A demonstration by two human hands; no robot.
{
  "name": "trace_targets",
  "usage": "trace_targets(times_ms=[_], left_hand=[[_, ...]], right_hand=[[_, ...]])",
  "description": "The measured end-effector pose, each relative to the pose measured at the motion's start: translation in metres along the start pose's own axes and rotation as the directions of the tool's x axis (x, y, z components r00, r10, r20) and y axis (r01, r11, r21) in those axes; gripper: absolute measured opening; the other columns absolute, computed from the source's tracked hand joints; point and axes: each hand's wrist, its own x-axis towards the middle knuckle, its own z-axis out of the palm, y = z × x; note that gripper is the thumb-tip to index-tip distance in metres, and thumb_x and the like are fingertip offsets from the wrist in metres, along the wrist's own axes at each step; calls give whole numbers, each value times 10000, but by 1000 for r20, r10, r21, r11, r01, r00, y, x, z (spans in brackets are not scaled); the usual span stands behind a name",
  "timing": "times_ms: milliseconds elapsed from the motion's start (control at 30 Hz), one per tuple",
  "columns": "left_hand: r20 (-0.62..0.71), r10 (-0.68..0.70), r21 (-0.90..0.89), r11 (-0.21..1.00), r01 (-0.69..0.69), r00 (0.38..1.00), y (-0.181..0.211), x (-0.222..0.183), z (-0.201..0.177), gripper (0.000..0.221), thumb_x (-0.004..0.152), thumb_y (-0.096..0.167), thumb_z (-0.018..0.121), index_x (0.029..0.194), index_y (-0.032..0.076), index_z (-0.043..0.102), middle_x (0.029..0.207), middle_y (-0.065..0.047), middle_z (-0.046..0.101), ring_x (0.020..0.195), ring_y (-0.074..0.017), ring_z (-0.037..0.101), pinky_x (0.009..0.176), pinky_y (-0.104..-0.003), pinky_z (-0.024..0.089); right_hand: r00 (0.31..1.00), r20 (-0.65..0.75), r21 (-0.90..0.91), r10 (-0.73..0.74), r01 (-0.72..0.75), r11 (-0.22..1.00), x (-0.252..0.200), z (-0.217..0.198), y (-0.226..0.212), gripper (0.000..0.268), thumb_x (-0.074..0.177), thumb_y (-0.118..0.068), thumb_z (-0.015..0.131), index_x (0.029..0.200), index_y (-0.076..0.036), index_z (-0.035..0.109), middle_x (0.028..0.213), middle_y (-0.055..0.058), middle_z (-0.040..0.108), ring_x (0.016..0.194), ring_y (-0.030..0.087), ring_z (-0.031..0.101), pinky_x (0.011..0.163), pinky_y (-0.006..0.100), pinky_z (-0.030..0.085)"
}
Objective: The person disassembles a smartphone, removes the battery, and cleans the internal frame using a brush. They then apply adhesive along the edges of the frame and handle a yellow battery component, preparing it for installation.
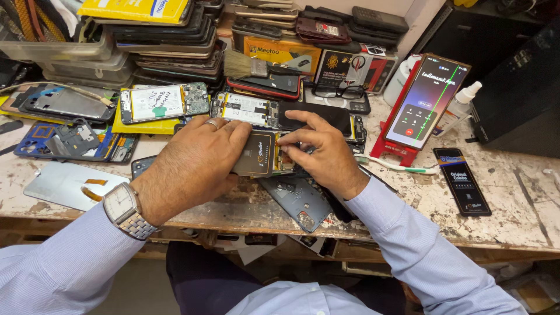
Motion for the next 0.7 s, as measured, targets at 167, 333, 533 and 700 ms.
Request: trace_targets(times_ms=[167, 333, 533, 700], left_hand=[[-28, 29, -2, 1000, -30, 999, -3, -1, 1, 695, 521, 205, 906, 1073, -14, 544, 1007, -172, 691, 1009, -346, 662, 864, -458, 503], [-42, 55, 20, 998, -54, 998, -2, -2, 2, 671, 534, 208, 894, 1064, -13, 548, 1017, -163, 684, 1013, -332, 659, 865, -447, 503], [-53, 101, 89, 991, -96, 993, 1, -3, 7, 640, 585, 228, 885, 1069, -20, 548, 1021, -154, 672, 995, -311, 656, 849, -437, 503], [-47, 58, 28, 998, -56, 997, -3, -3, 7, 633, 544, 222, 891, 1034, 5, 555, 985, -142, 676, 971, -323, 666, 830, -441, 505]], right_hand=[[961, -38, -61, -274, 271, 961, 0, -1, 13, 166, 850, -46, 749, 1001, -87, 804, 1427, 104, 605, 1149, 218, 662, 973, 323, 532], [998, 31, 99, -62, 59, 993, 8, 2, 21, 114, 860, -92, 750, 972, -81, 762, 1409, 53, 580, 945, 114, 629, 766, 242, 542], [997, 55, 149, -52, 43, 988, 9, 9, 39, 106, 878, -90, 749, 979, -72, 723, 1382, 44, 554, 1048, 85, 601, 819, 239, 538], [991, 56, 300, -120, 98, 949, 8, 13, 46, 362, 931, -49, 751, 1272, -38, 629, 1272, 70, 649, 1064, 137, 591, 932, 268, 525]])
